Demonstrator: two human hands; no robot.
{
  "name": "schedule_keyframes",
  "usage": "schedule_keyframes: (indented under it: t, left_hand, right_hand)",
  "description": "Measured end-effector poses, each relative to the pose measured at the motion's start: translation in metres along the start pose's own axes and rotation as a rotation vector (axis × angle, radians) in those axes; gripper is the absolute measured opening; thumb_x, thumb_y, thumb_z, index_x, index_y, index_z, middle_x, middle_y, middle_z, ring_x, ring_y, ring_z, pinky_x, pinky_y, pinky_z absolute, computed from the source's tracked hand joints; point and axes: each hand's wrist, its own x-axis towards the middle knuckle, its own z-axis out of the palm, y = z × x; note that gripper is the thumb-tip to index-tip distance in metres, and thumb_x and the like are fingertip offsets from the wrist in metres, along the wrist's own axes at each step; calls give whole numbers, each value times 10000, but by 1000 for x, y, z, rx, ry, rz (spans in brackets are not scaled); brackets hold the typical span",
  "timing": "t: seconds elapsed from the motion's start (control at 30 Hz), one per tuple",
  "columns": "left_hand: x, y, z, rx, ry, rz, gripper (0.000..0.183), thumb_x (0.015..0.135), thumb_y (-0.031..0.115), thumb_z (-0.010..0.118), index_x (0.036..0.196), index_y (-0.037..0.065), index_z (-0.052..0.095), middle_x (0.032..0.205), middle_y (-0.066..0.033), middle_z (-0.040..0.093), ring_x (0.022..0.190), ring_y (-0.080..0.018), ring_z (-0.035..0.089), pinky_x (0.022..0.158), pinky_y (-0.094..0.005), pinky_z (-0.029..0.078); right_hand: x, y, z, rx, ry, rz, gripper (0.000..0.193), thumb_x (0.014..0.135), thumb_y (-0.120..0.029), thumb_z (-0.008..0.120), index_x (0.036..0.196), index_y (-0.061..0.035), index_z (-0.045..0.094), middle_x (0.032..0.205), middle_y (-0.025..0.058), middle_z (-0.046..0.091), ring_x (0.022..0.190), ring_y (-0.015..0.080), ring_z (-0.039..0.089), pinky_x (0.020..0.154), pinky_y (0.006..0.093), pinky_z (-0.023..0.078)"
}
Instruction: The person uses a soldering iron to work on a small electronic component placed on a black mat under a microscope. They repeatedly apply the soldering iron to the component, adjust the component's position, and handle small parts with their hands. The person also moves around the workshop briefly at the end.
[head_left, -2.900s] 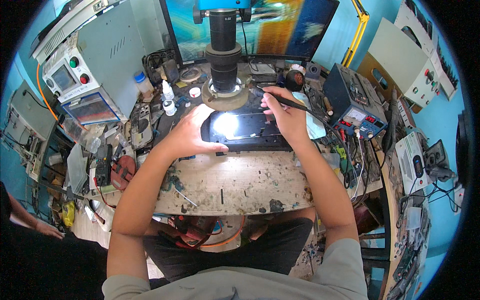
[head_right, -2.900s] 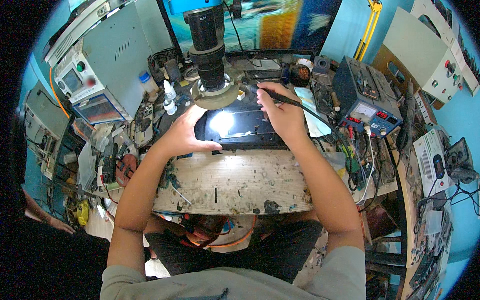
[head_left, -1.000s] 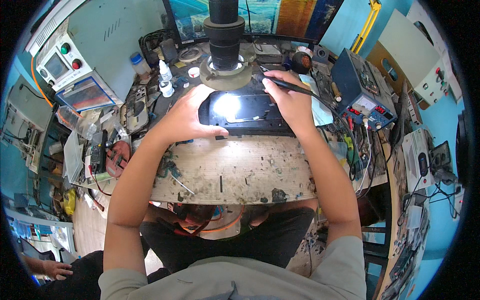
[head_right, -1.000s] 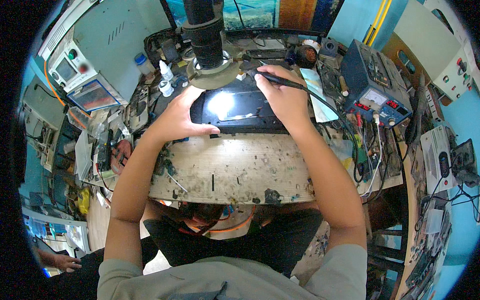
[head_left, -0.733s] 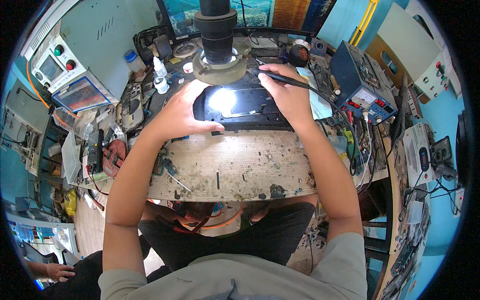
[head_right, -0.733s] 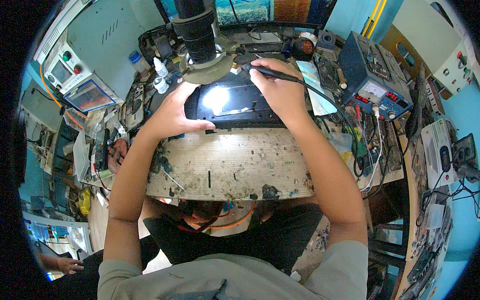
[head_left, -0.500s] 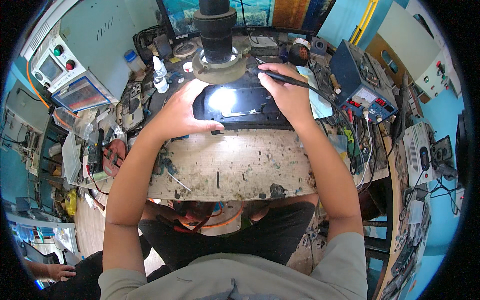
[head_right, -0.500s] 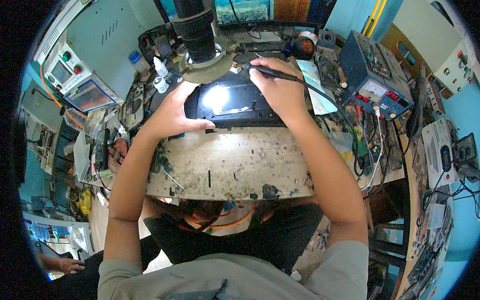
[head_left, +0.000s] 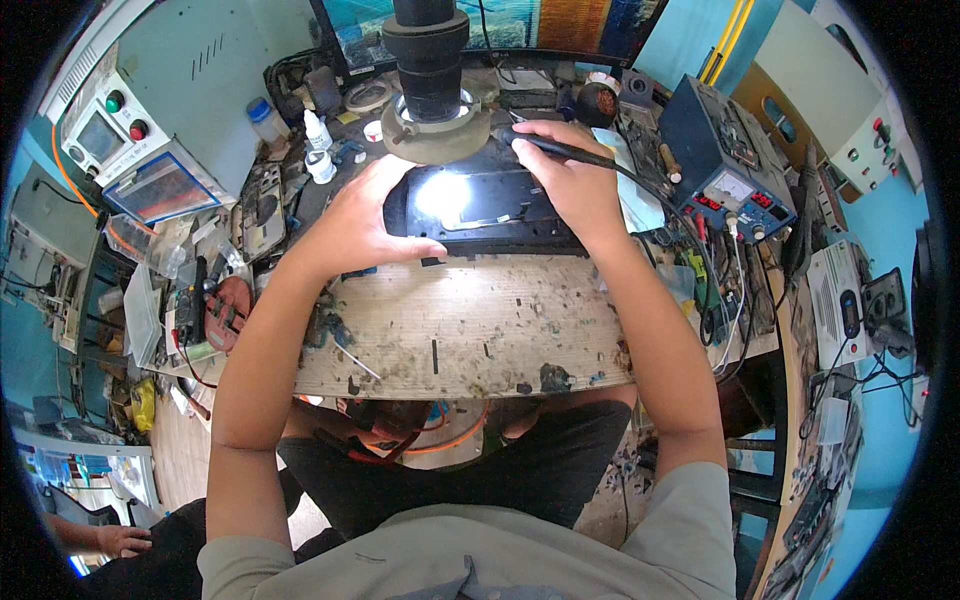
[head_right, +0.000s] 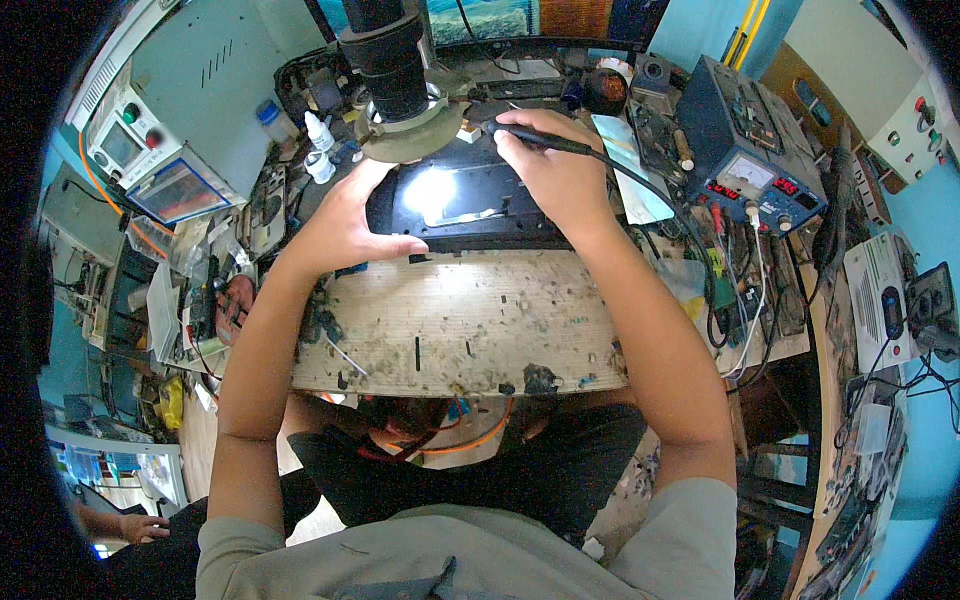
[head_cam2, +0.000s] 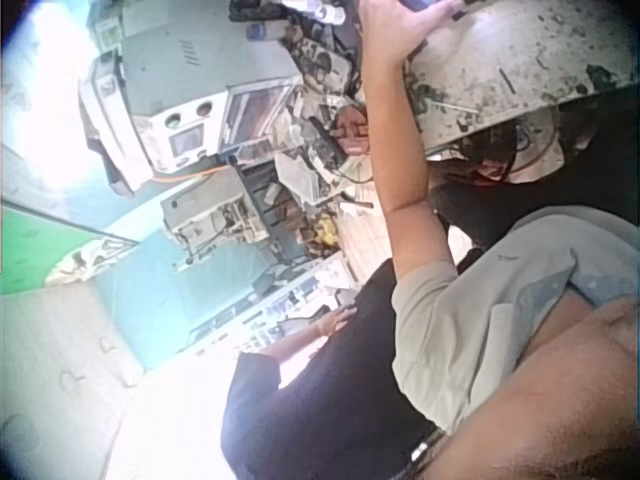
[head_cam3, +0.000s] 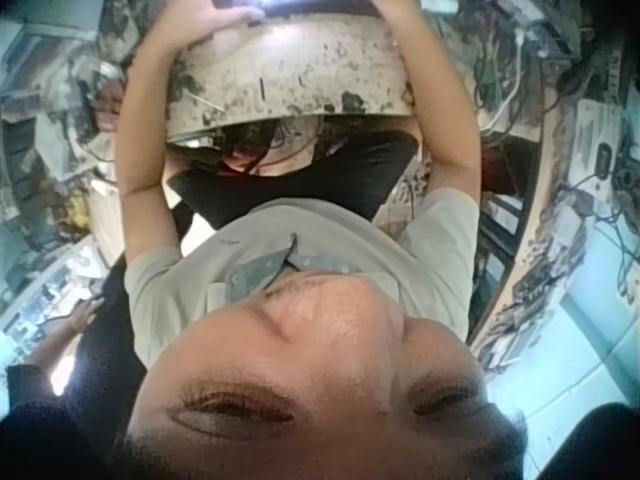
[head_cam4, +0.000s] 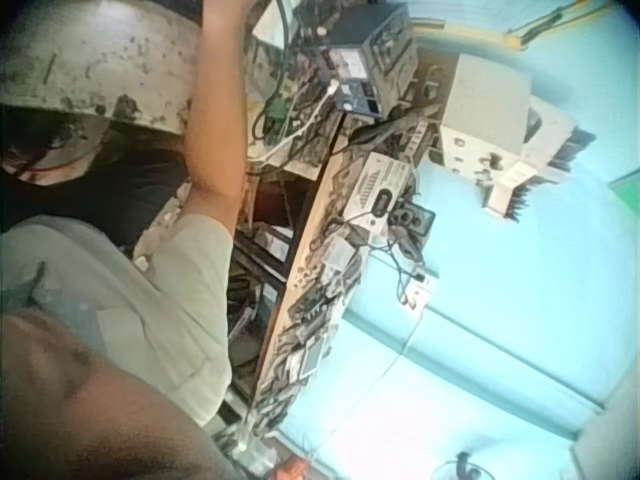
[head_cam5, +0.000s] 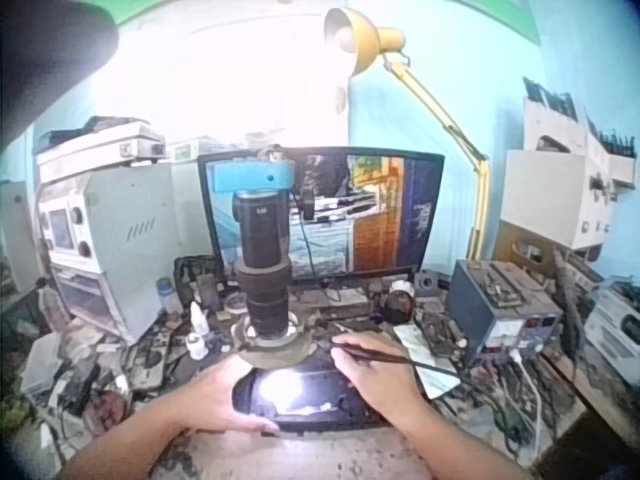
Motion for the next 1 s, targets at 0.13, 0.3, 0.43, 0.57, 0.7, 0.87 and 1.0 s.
schedule_keyframes:
  t: [0.13, 0.3, 0.43, 0.57, 0.7, 0.87, 1.0]
  left_hand:
    - [0, -2, 2, -1, 7, 2, 1045, 693, 376, 1029, 1549, 4, 559, 1563, -209, 597, 1458, -363, 568, 1241, -460, 430]
    - [0, -3, 2, -1, 1, -10, 1033, 702, 375, 1025, 1556, 26, 563, 1559, -199, 602, 1455, -361, 570, 1236, -459, 433]
    - [0, -4, 3, 9, 19, 9, 1027, 707, 379, 1023, 1562, 41, 565, 1553, -188, 608, 1451, -358, 575, 1231, -460, 436]
    - [-3, -3, 0, 8, -40, -49, 1066, 711, 406, 1031, 1573, 16, 540, 1577, -222, 587, 1469, -379, 563, 1237, -478, 439]
    - [0, 2, 0, -3, -23, -39, 1051, 699, 383, 1028, 1557, 5, 555, 1560, -212, 602, 1460, -364, 570, 1241, -462, 431]
    - [0, 0, 0, 6, 4, 9, 1083, 695, 391, 1033, 1575, -2, 539, 1590, -219, 583, 1480, -371, 556, 1250, -467, 423]
    - [1, 2, -1, 11, -33, -26, 1114, 723, 430, 1025, 1619, 25, 502, 1647, -220, 537, 1532, -377, 506, 1284, -482, 387]
  right_hand:
    - [3, 2, 1, 30, -21, -27, 220, 899, -181, 837, 1103, -100, 842, 1050, 110, 832, 934, 230, 792, 845, 354, 614]
    - [4, 5, 2, -33, -52, -87, 226, 889, -167, 844, 1106, -107, 845, 1051, 116, 830, 934, 253, 797, 840, 358, 619]
    - [4, 5, 4, 14, -52, -59, 234, 879, -163, 852, 1109, -115, 850, 1044, 117, 826, 922, 261, 796, 825, 362, 621]
    - [3, 6, 5, 1, -62, -93, 234, 878, -164, 853, 1107, -116, 851, 1015, 112, 819, 904, 261, 790, 816, 365, 619]
    - [5, 7, 5, -46, -58, -118, 224, 880, -164, 851, 1098, -111, 848, 994, 106, 813, 874, 260, 780, 796, 365, 614]
    - [3, 3, 6, 39, -56, -48, 205, 892, -172, 846, 1087, -105, 844, 1014, 111, 816, 886, 261, 783, 798, 374, 616]
    - [4, 7, 5, -45, -56, -84, 208, 889, -151, 850, 1092, -109, 845, 1032, 112, 820, 906, 239, 787, 815, 350, 621]
